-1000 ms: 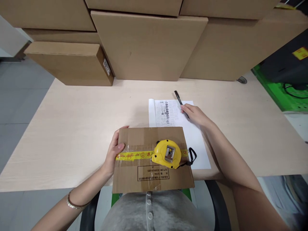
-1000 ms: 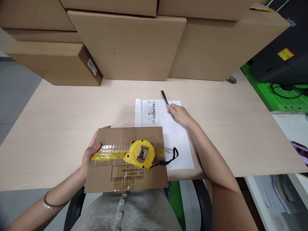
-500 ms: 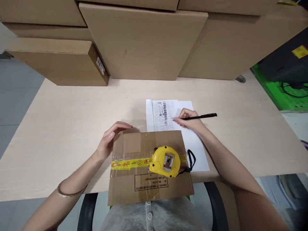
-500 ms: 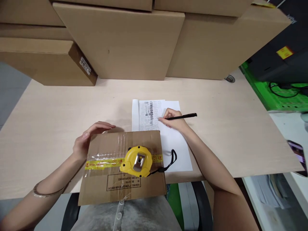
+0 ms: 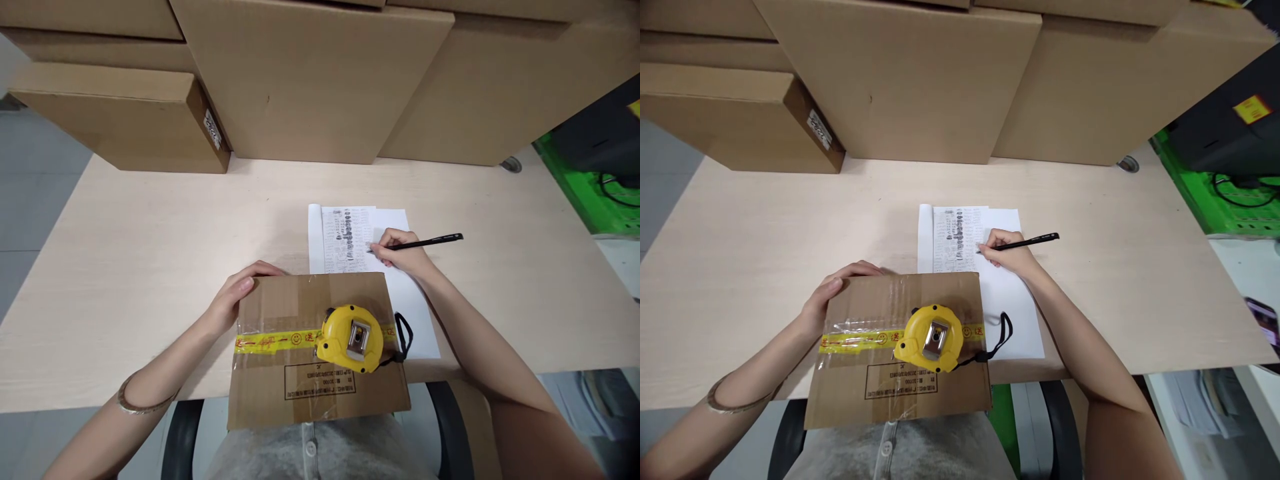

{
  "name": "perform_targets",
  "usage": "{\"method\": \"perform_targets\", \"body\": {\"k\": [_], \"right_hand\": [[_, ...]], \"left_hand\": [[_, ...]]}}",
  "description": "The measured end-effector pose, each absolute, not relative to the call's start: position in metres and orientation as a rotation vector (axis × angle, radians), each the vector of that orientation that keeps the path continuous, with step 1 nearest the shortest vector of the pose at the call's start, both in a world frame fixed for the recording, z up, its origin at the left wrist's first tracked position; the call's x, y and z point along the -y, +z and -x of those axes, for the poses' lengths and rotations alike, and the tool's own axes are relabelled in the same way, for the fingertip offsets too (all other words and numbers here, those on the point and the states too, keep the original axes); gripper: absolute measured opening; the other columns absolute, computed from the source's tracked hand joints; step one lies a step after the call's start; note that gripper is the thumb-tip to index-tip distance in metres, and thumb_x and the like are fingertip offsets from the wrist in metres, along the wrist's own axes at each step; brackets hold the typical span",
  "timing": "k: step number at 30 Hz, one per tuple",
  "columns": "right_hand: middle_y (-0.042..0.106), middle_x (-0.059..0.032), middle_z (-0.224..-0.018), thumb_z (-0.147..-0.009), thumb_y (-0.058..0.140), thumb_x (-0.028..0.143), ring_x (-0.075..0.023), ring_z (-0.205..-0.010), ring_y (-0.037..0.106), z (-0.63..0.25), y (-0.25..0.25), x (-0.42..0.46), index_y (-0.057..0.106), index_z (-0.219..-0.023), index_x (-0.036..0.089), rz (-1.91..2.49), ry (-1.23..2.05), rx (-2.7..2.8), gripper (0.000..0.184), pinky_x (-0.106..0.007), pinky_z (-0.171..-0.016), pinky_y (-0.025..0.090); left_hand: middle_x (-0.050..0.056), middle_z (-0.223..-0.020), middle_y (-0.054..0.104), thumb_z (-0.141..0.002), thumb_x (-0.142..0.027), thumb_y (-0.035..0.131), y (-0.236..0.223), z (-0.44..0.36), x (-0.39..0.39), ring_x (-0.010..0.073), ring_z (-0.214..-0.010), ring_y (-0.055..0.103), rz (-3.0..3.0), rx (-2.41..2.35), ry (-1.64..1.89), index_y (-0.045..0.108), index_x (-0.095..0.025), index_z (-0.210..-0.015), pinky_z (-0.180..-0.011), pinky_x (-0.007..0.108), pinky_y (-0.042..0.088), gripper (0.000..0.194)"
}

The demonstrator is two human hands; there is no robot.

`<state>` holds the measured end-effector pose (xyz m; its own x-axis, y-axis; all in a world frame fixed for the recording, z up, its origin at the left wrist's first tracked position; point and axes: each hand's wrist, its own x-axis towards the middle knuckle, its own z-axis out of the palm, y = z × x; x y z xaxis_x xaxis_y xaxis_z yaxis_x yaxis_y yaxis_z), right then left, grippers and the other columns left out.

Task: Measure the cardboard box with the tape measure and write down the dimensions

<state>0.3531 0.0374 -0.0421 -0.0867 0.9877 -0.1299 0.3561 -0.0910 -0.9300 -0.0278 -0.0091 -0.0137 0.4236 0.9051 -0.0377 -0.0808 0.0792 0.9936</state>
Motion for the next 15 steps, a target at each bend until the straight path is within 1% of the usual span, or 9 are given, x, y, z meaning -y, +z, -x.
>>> {"method": "perform_targets", "body": {"k": [5, 15], "right_hand": [[0.055, 0.0027, -0.043, -0.072, 0.087, 0.048, -0.0088, -0.038, 0.043, -0.3527, -0.0407, -0.0376, 0.050, -0.057, 0.024, 1.537, 1.174, 1.500, 0.046, -0.024, -0.042, 0.031], [0.058, 0.0020, -0.045, -0.070, 0.086, 0.044, -0.0093, -0.038, 0.046, -0.3545, -0.0408, -0.0375, 0.052, -0.057, 0.024, 1.539, 1.194, 1.493, 0.042, -0.024, -0.041, 0.035]], "left_hand": [[0.007, -0.113, 0.080, -0.096, -0.057, 0.059, -0.0122, 0.0268, 0.0096, 0.0258, -0.107, 0.072, -1.247, -0.857, 0.875, 0.084, -0.025, -0.107, -0.093, 0.035, 0.053, 0.042], [0.007, -0.113, 0.080, -0.096, -0.057, 0.059, -0.0101, 0.0274, 0.0091, 0.0249, -0.106, 0.073, -1.242, -0.851, 0.861, 0.083, -0.024, -0.107, -0.091, 0.034, 0.055, 0.042]]}}
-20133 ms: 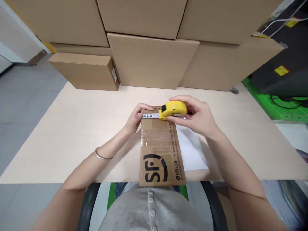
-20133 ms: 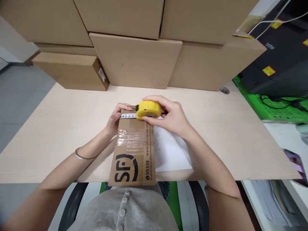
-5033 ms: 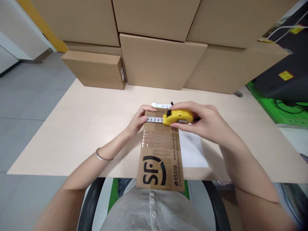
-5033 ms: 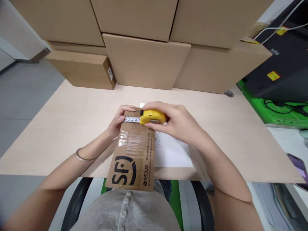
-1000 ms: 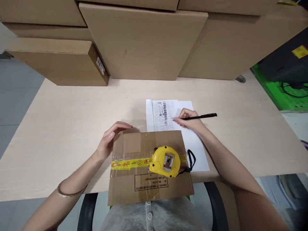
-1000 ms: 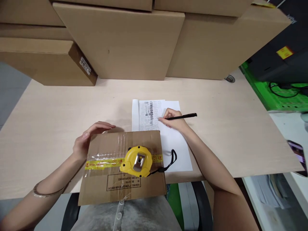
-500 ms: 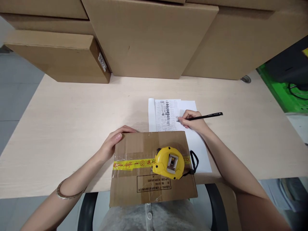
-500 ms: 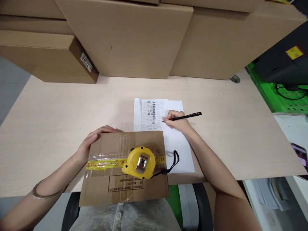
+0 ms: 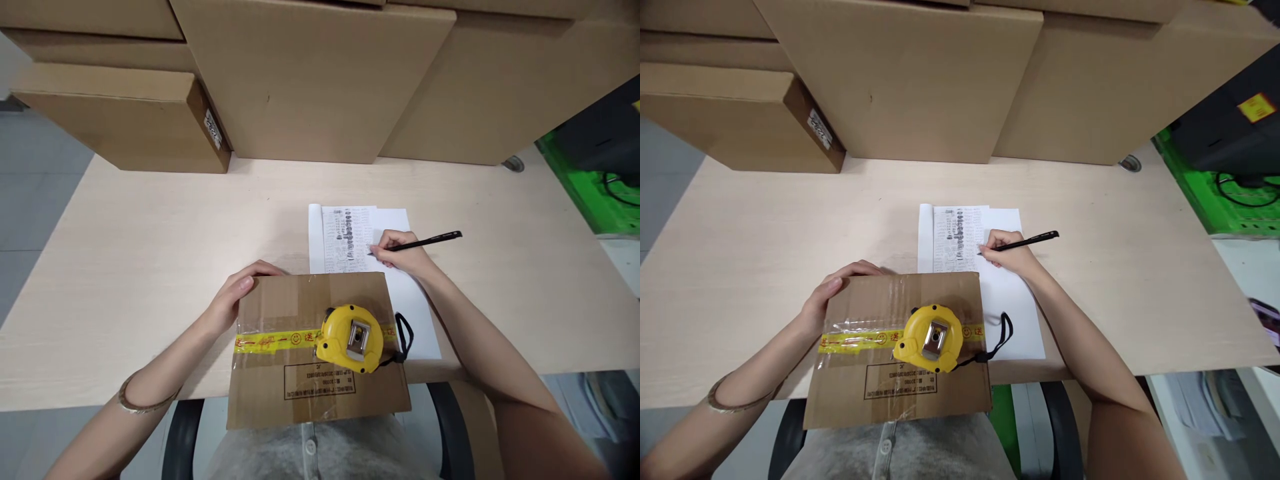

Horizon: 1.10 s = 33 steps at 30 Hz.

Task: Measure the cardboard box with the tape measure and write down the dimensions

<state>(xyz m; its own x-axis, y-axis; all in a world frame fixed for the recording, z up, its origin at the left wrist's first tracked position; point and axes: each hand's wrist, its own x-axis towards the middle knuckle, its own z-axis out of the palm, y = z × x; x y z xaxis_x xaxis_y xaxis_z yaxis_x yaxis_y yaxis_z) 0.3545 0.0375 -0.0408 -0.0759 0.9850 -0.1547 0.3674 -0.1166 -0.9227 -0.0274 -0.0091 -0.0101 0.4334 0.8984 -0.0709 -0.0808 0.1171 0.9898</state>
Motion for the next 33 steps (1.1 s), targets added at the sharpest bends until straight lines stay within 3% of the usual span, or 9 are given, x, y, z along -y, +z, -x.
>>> {"method": "perform_targets", "body": {"k": [33], "right_hand": [[0.055, 0.0029, -0.044, -0.071, 0.082, 0.041, -0.0097, -0.037, 0.041, -0.3574, -0.0424, -0.0379, 0.045, -0.057, 0.026, 1.591, 1.130, 1.486, 0.042, -0.025, -0.040, 0.029]], "left_hand": [[0.010, -0.117, 0.077, -0.098, -0.057, 0.055, -0.0104, 0.0290, 0.0102, 0.0296, -0.114, 0.071, -1.251, -0.846, 0.833, 0.081, -0.023, -0.111, -0.098, 0.040, 0.053, 0.045]]}}
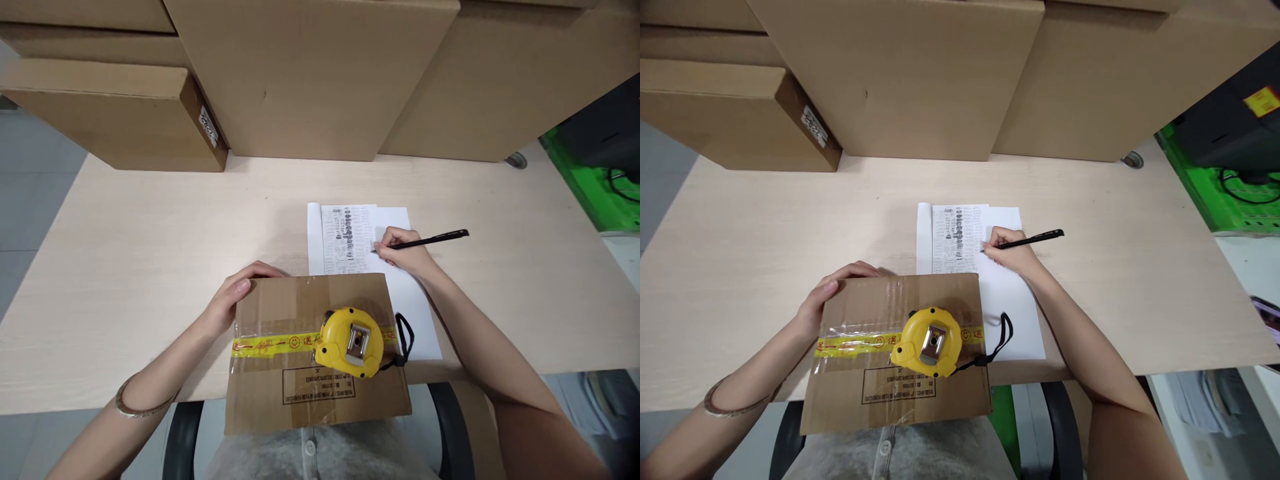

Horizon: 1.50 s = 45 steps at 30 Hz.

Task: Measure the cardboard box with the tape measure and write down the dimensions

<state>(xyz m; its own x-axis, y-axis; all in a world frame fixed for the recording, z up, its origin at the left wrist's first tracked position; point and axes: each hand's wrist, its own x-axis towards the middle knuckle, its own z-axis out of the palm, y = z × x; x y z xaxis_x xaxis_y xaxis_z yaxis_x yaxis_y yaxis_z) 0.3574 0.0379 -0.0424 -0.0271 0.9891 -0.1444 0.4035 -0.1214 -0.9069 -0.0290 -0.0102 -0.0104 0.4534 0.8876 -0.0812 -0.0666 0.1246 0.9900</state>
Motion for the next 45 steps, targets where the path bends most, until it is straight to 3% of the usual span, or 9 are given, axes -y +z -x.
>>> {"method": "perform_targets", "body": {"k": [27, 38, 45], "right_hand": [[0.048, 0.0050, -0.045, -0.070, 0.078, 0.035, -0.0102, -0.044, 0.038, -0.3585, -0.0457, -0.0382, 0.043, -0.056, 0.026, 1.597, 1.020, 1.525, 0.039, -0.026, -0.046, 0.027], [0.051, 0.0037, -0.046, -0.071, 0.074, 0.033, -0.0113, -0.045, 0.041, -0.3597, -0.0471, -0.0385, 0.042, -0.057, 0.026, 1.611, 1.021, 1.533, 0.035, -0.027, -0.047, 0.029], [0.045, 0.0047, -0.048, -0.069, 0.077, 0.035, -0.0111, -0.047, 0.038, -0.3599, -0.0470, -0.0398, 0.039, -0.057, 0.026, 1.648, 0.996, 1.563, 0.041, -0.027, -0.047, 0.026]], "left_hand": [[0.011, -0.117, 0.077, -0.097, -0.059, 0.055, -0.0106, 0.0296, 0.0109, 0.0321, -0.115, 0.070, -1.239, -0.863, 0.826, 0.081, -0.022, -0.111, -0.099, 0.042, 0.053, 0.047], [0.010, -0.117, 0.077, -0.098, -0.057, 0.054, -0.0119, 0.0299, 0.0097, 0.0298, -0.114, 0.071, -1.264, -0.843, 0.832, 0.081, -0.024, -0.112, -0.097, 0.039, 0.054, 0.045], [0.011, -0.116, 0.078, -0.097, -0.058, 0.056, -0.0095, 0.0299, 0.0084, 0.0284, -0.110, 0.072, -1.269, -0.849, 0.843, 0.082, -0.022, -0.110, -0.095, 0.038, 0.055, 0.046]]}}
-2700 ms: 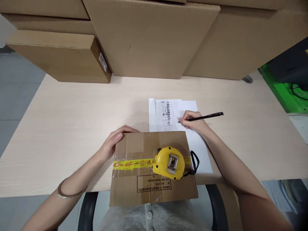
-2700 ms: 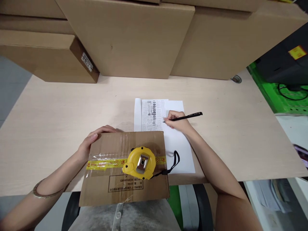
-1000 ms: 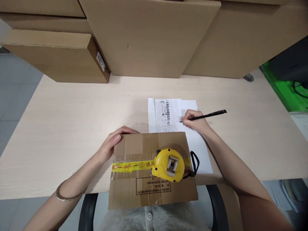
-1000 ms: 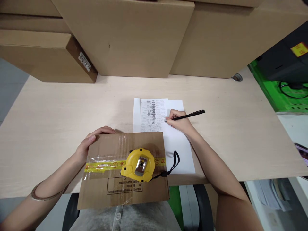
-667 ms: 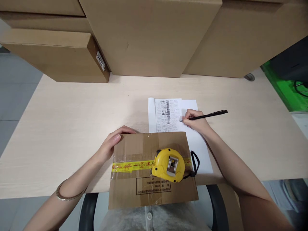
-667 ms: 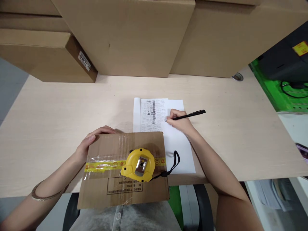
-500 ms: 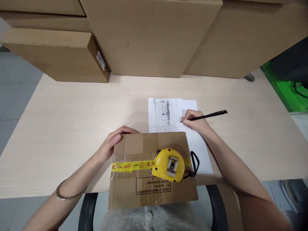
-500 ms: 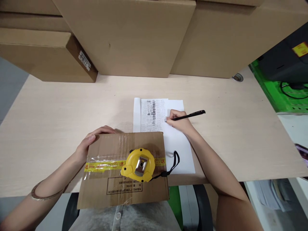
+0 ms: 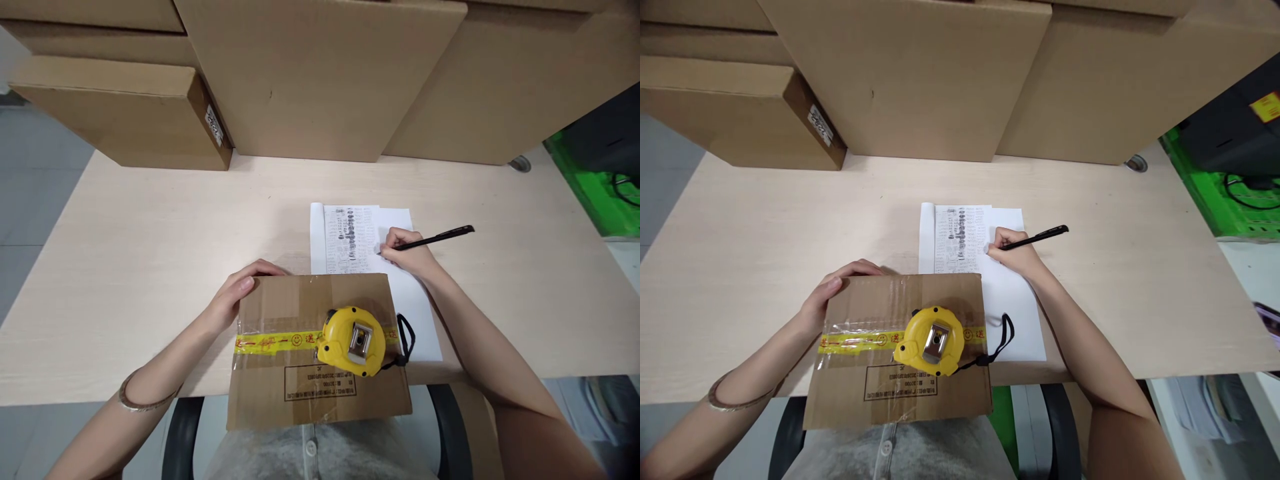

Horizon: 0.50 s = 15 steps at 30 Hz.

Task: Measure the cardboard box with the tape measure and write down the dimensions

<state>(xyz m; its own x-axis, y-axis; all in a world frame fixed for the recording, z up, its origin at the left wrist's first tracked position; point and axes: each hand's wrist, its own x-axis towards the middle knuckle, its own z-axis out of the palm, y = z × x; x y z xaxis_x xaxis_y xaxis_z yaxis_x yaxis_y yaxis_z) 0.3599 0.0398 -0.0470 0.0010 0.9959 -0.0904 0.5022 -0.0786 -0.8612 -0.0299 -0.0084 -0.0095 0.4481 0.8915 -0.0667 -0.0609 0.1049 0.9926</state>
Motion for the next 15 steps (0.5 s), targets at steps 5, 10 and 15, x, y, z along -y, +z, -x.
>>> {"method": "perform_targets", "body": {"k": [5, 10, 15], "right_hand": [[0.049, 0.0031, -0.047, -0.082, 0.068, 0.058, -0.0118, -0.042, 0.040, -0.360, -0.038, -0.040, 0.039, -0.061, 0.027, 1.743, 1.035, 1.620, 0.047, -0.028, -0.046, 0.031], [0.048, -0.0001, -0.045, -0.096, 0.051, 0.063, -0.0142, -0.045, 0.045, -0.355, -0.020, -0.041, 0.039, -0.054, 0.027, 1.980, 0.951, 1.797, 0.057, -0.031, -0.052, 0.035], [0.059, -0.0083, -0.056, -0.094, 0.057, 0.050, -0.0244, -0.063, 0.060, -0.338, -0.007, -0.046, 0.047, -0.048, 0.025, 2.221, 0.678, 2.067, 0.053, -0.035, -0.062, 0.036]], "left_hand": [[0.010, -0.117, 0.078, -0.097, -0.060, 0.058, -0.013, 0.031, 0.011, 0.0272, -0.109, 0.071, -1.248, -0.865, 0.840, 0.080, -0.023, -0.112, -0.093, 0.038, 0.055, 0.046], [0.006, -0.140, 0.070, -0.096, -0.063, 0.060, -0.020, 0.034, 0.024, 0.0279, -0.134, 0.060, -1.253, -0.915, 1.126, 0.069, -0.034, -0.137, -0.113, 0.042, 0.047, 0.051], [-0.002, -0.155, 0.059, -0.102, -0.054, 0.055, -0.018, 0.038, 0.047, 0.0244, -0.153, 0.043, -1.417, -0.812, 1.259, 0.069, -0.040, -0.136, -0.130, 0.040, 0.030, 0.039]]}}
